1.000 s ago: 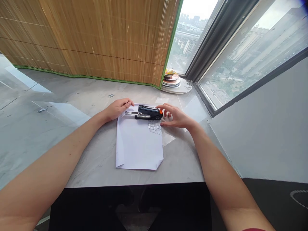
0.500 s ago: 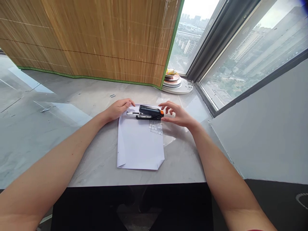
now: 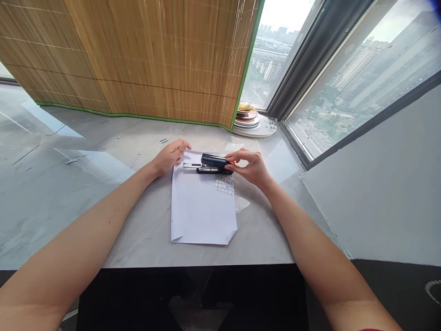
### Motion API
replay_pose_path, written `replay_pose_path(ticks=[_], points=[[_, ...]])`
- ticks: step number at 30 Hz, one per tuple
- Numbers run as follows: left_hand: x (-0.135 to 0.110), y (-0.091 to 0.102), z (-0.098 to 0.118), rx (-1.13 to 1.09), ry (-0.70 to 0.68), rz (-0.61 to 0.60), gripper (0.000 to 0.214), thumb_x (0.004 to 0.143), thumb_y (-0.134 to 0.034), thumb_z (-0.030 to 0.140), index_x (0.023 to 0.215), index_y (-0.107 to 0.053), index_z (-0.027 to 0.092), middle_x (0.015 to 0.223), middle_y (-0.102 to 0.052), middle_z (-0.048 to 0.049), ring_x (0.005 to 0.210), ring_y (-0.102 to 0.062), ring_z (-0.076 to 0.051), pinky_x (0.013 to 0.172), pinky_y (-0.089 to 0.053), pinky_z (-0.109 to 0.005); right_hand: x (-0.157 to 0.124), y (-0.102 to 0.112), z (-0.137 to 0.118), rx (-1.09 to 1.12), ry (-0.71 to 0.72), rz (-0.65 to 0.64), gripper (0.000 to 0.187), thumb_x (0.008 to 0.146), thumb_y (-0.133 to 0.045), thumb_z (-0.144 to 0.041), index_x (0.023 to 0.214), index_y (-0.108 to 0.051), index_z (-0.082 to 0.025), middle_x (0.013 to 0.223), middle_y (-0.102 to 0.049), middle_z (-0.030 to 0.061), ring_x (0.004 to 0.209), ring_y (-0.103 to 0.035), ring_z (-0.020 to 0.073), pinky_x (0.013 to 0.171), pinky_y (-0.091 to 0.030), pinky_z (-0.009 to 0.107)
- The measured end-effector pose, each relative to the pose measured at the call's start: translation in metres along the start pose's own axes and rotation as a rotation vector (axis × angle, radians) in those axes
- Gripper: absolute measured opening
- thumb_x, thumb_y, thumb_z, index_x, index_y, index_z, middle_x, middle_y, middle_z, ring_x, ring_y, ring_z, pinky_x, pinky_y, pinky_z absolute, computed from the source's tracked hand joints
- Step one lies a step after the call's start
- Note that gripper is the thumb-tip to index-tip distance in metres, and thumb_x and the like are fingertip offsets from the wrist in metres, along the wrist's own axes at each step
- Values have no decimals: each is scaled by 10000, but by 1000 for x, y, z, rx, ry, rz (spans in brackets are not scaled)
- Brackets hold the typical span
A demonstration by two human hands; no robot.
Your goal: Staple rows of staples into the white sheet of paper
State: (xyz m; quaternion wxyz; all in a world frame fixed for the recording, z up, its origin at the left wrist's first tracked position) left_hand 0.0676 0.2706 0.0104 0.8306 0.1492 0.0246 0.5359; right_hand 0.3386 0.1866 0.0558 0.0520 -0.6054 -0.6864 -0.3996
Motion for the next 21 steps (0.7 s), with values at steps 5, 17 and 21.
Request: replay_pose_path(ticks=[5,17,21], points=[[6,8,-6,-203,-22,124,624,935,-575,767,968,-736,164,1015,-715,-126,856,-666,-202,704,-522,-315,1,0,4,10,-38,20,182,824,-874,-400,762,-780,-258,986,-820,53,809,-663,216,744,-569,411],[2,-2,5,-125,6,92,734,900,-542,845,940,-773,150,1014,-780,-142,933,-730,-241,919,-565,-384,1,-26,5,-72,-108,-141,465,813,-838,-338,1258,-718,-269,1199,-776,42,1044,-708,249,925,-559,397],[2,-2,7,-109,-13,84,740,890,-544,856,918,-770,152,985,-779,-136,913,-732,-231,892,-575,-371,1,-31,6,-110,-110,-111,293,809,-824,-299,1093,-779,-244,956,-791,-2,837,-701,202,816,-551,340]])
Point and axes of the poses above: each hand's wrist, its own x-axis towards the middle knuckle, its own y-axis out of the back of the hand, z = x × y, the point moved 7 cm from there along x, towards the middle knuckle
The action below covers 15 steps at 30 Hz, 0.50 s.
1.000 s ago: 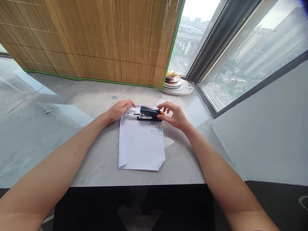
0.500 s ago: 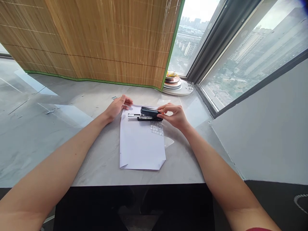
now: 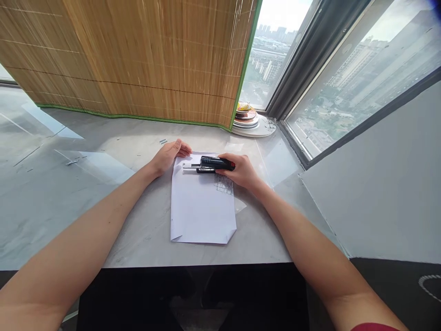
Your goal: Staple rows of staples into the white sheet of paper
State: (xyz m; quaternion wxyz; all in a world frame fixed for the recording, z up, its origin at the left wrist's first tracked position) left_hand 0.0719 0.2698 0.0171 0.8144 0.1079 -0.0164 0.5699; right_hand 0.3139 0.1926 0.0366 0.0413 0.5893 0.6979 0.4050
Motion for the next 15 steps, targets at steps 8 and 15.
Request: replay_pose_path(ticks=[8,15], points=[[-4,1,2,41,-4,47,679,929,-559,798,927,-756,148,1007,-774,-142,921,-735,-221,846,-598,-341,-8,35,-20,-110,70,355,204,863,-808,-350,1061,-808,-301,892,-752,14,826,-673,220,758,-585,366],[-11,-17,9,-249,156,58,716,968,-432,816,1040,-699,155,1004,-757,-162,856,-770,-263,653,-637,-367,-10,23,-39,-200,288,276,248,1002,-678,-286,1208,-781,-380,1114,-806,5,1063,-671,284,965,-603,520]])
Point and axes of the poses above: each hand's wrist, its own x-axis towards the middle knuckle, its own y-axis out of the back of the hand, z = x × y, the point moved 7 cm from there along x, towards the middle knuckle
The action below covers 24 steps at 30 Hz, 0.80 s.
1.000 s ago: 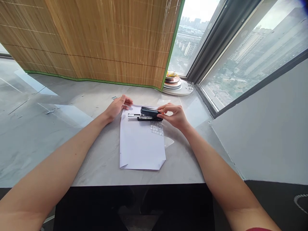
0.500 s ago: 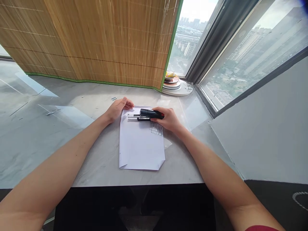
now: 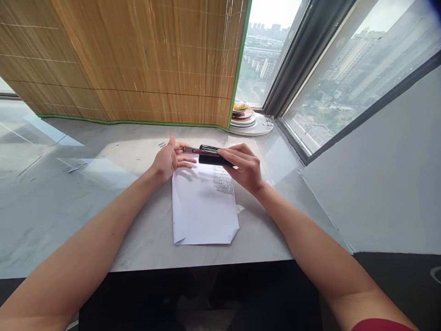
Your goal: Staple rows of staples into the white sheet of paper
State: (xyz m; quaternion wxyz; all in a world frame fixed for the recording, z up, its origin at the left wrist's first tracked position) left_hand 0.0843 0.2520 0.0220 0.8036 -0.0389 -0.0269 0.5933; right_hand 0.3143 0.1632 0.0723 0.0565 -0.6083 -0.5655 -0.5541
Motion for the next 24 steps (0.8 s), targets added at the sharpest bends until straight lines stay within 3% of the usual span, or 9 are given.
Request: replay_pose_path(ticks=[3,6,13,16,20,22,24], points=[[-2,-15,-13,-55,184,-152,771,963,-380,836,1037,-710,144,969,-768,-190,824,-779,-295,642,-653,-403,0,-5,-8,-20,101,-57,309,1031,-624,-227,1223,-770,-420,1179,-800,-32,1091,-657,270,976,-600,516],[-4,-19,-18,-77,249,-234,728,989,-397,782,1029,-730,136,959,-775,-206,884,-789,-324,716,-677,-434,-1,-9,-9,-54,153,-102,331,1052,-592,-224,1217,-767,-451,1191,-793,-56,1112,-641,263,984,-593,512],[-7,-16,-22,-148,274,-248,460,1064,-509,521,1041,-747,128,1054,-771,-202,1049,-779,-299,891,-687,-409,-3,-10,-7,-85,176,-181,279,1039,-652,-302,1244,-751,-466,1225,-776,-43,1161,-636,272,1097,-511,543],[-2,-9,-20,-133,213,-163,345,1059,-558,403,1007,-744,117,1030,-762,-190,1009,-776,-267,900,-688,-383,0,-4,-6,-61,74,-88,242,1017,-684,-349,1225,-762,-445,1201,-782,-15,1162,-648,299,1105,-493,584],[3,8,-6,-98,32,39,271,1037,-618,385,1022,-704,129,1035,-745,-156,925,-767,-205,859,-680,-349,-1,10,9,-3,-214,157,203,933,-772,-381,1127,-802,-329,1052,-795,38,1002,-688,299,970,-553,542],[-1,16,10,-27,-144,161,256,1012,-661,407,1071,-678,159,1081,-735,-125,873,-752,-169,777,-671,-314,-5,8,21,85,-361,181,264,850,-832,-383,1089,-811,-272,966,-785,33,881,-693,261,827,-584,452],[-12,20,29,86,-325,273,288,1001,-677,446,1160,-643,208,1141,-723,-95,865,-746,-156,705,-652,-284,-8,-2,31,200,-449,108,299,791,-862,-363,1061,-821,-240,908,-775,14,812,-689,228,717,-568,372]])
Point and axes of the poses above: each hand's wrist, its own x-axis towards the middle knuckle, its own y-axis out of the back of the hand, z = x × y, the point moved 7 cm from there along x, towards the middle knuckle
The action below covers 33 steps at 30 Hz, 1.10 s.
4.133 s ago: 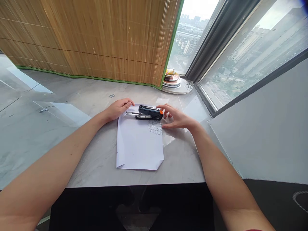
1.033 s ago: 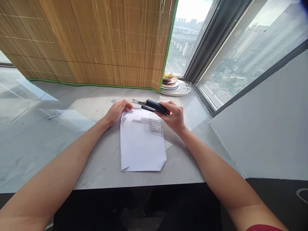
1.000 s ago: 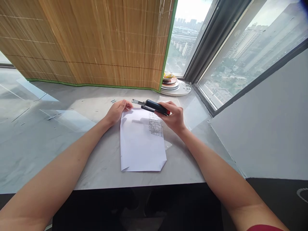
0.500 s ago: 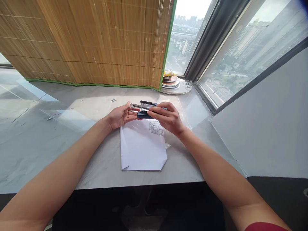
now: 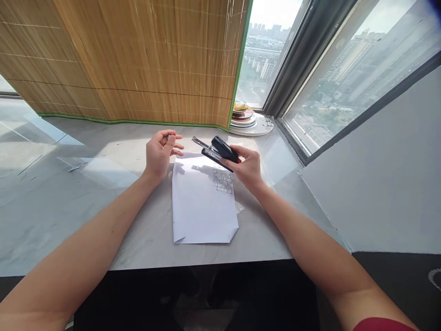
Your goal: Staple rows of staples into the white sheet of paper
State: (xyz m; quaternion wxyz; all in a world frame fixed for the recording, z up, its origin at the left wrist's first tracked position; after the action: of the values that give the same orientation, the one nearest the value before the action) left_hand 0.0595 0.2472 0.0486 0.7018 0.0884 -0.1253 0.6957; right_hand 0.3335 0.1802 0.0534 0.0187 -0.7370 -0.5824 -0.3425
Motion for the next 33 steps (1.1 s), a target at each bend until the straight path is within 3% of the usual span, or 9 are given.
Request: replay_pose_path(ticks=[2,5,10,16,18,22,26,29,33], points=[[-8,0,15,114,-114,34,331,1003,-671,472,1250,-597,264,1184,-715,-75,900,-752,-169,668,-633,-271,0,-10,7,63,-43,-101,293,763,-874,-325,1037,-833,-228,886,-776,2,810,-698,217,695,-557,333],[-21,-9,22,209,-134,-26,361,995,-688,434,1302,-551,305,1208,-717,-64,939,-761,-196,649,-611,-269,-2,-20,11,89,-45,-175,295,741,-888,-292,1025,-844,-228,914,-794,3,865,-728,237,728,-574,329],[-33,-27,23,239,-123,-181,326,942,-749,390,1186,-575,262,1254,-732,-90,880,-757,-188,651,-595,-285,-3,-26,12,84,-29,-197,300,722,-894,-297,1014,-852,-240,975,-819,22,916,-764,274,758,-615,363],[-36,-39,33,361,-230,-314,310,922,-765,447,1100,-640,226,1341,-690,-103,832,-729,-161,718,-611,-309,-2,-29,15,81,-28,-243,330,734,-889,-291,1057,-846,-238,1016,-827,33,952,-769,277,792,-615,375],[-36,-42,34,404,-282,-351,306,896,-795,461,1066,-688,229,1338,-668,-104,827,-710,-156,732,-615,-317,-1,-27,7,52,32,-242,334,763,-891,-319,1087,-834,-257,1050,-821,30,996,-753,281,857,-609,409],[-37,-43,32,469,-333,-384,300,873,-817,497,1038,-749,255,1219,-676,-98,795,-684,-156,684,-587,-307,-1,-14,-26,-69,230,-120,286,876,-847,-373,1151,-805,-307,1177,-786,44,1101,-685,285,998,-551,486],[-45,-49,33,515,-354,-406,313,870,-815,532,1012,-754,260,1104,-734,-87,757,-685,-159,662,-563,-304,-9,-16,-50,-1,318,-187,199,933,-801,-431,1090,-800,-310,1060,-790,42,1005,-683,247,934,-564,438],[-54,-57,39,517,-506,-410,242,923,-781,479,1013,-734,260,1030,-769,-57,680,-678,-120,636,-549,-274,-13,-17,-53,93,258,-212,191,905,-829,-462,983,-796,-291,897,-765,30,885,-664,221,809,-571,389],[-67,-66,49,479,-828,-418,205,936,-790,407,1028,-684,257,934,-782,5,580,-642,-67,567,-522,-212,-14,-15,-52,240,220,-174,148,911,-828,-409,889,-785,-268,802,-717,16,759,-613,182,698,-540,360]])
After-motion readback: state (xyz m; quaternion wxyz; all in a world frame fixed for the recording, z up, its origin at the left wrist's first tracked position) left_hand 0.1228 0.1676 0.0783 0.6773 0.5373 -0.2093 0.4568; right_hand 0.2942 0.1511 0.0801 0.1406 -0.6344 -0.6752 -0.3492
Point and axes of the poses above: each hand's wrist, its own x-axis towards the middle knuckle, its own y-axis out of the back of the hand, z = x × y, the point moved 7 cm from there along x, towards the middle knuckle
